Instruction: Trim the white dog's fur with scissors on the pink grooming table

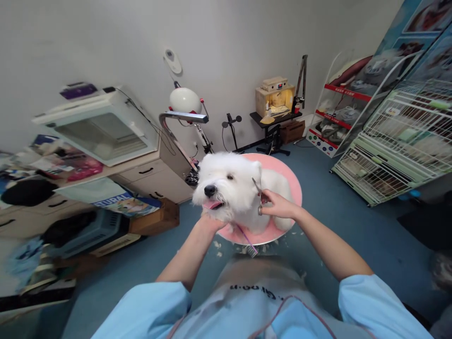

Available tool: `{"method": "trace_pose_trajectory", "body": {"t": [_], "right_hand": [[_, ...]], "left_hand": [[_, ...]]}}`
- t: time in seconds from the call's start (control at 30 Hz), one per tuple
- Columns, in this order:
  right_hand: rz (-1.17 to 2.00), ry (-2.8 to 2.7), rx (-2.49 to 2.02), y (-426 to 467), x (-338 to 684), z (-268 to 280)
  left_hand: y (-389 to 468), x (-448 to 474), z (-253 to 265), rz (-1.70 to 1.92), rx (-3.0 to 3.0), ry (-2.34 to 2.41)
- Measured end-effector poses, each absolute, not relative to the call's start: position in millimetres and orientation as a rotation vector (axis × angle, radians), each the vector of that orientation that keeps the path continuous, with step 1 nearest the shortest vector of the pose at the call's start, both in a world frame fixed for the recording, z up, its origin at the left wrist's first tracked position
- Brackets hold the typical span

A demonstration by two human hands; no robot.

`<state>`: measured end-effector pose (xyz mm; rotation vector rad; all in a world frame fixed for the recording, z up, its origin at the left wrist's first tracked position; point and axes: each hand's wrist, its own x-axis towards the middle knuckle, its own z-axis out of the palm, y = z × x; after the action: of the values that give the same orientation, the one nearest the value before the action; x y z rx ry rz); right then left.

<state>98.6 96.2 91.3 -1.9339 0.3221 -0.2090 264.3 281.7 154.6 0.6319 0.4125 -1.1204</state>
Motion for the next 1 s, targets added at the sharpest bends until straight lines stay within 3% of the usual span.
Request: {"method": "trace_pose_trajectory", "body": {"t": [0.17,0.67,1.0], "right_hand": [[-0.222,0.376,-1.759,87.2,94.6,88.3],[-0.094,0.3,-2.034,65.7,85.8,111.1],[-0.226,0.36,-1.702,107.2,94.3,69.5]], "left_hand": [[284.6,255.7,167.2,-1.062,0.803,0.521],[292.0,263.7,150.7,-1.119,0.673,0.495],[288.4,249.7,165.5,-1.009,0.725,0.575]]}}
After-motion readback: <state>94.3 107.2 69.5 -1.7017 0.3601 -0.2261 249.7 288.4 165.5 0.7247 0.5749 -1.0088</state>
